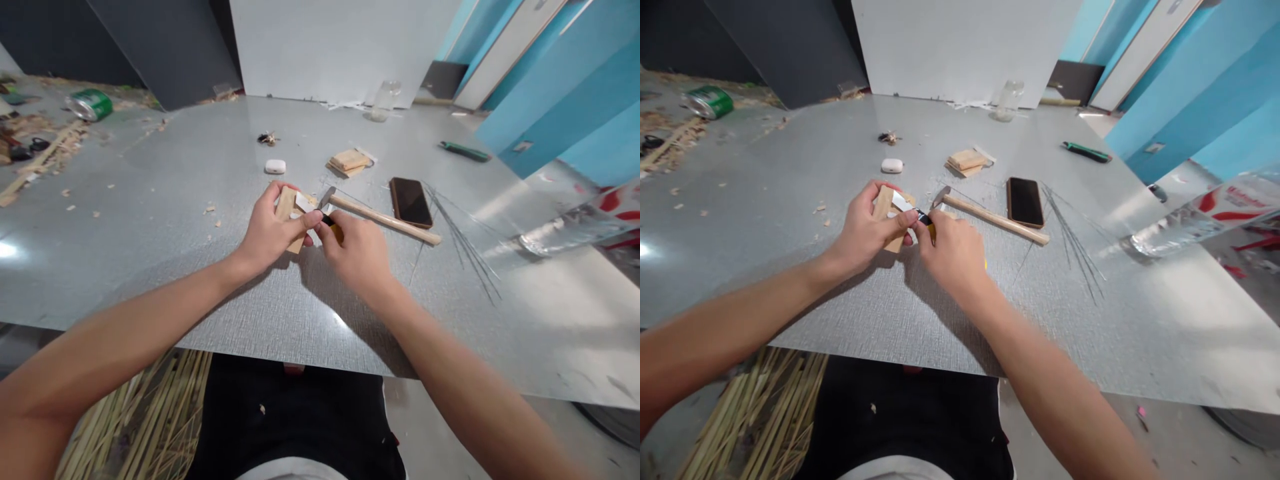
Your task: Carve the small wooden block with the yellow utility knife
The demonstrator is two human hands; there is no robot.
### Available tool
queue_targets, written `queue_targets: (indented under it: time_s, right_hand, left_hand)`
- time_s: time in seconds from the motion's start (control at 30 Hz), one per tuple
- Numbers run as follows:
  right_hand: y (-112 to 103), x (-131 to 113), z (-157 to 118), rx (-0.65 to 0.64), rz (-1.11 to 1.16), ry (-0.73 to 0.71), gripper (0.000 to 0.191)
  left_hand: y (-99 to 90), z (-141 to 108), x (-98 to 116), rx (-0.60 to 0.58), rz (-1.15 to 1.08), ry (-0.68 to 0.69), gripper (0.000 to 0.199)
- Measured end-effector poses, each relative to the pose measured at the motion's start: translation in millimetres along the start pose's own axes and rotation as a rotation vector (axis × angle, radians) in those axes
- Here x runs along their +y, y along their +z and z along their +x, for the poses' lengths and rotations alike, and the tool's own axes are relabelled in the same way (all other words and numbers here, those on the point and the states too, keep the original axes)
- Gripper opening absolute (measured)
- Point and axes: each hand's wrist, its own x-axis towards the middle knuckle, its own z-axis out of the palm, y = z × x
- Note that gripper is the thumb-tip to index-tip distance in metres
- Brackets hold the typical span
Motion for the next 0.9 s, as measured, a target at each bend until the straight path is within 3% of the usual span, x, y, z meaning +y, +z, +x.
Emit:
queue_targets:
  time_s: [0.17, 0.33, 0.47, 0.67, 0.9]
  right_hand:
    - [-6.9, 6.8, 4.4, -0.074, 0.067, -0.058, 0.039]
    - [-17.1, 11.0, 4.8, -0.192, 0.177, -0.123, 0.04]
    - [-19.0, 11.6, 3.6, -0.216, 0.213, -0.147, 0.039]
    - [-18.9, 6.1, 2.9, -0.182, 0.145, -0.135, 0.041]
    - [-9.8, 1.8, -0.4, -0.059, 0.049, -0.073, 0.035]
  left_hand:
    - [0.6, 0.8, 1.6, -0.025, -0.005, -0.034, 0.071]
    - [-1.8, -0.7, 5.1, -0.072, 0.004, 0.014, 0.075]
    - [-3.6, -1.6, 7.5, -0.119, 0.024, 0.035, 0.074]
    - [-3.0, -4.4, 7.1, -0.082, 0.046, 0.102, 0.073]
    - [-2.1, -4.7, 5.1, -0.037, 0.042, 0.066, 0.069]
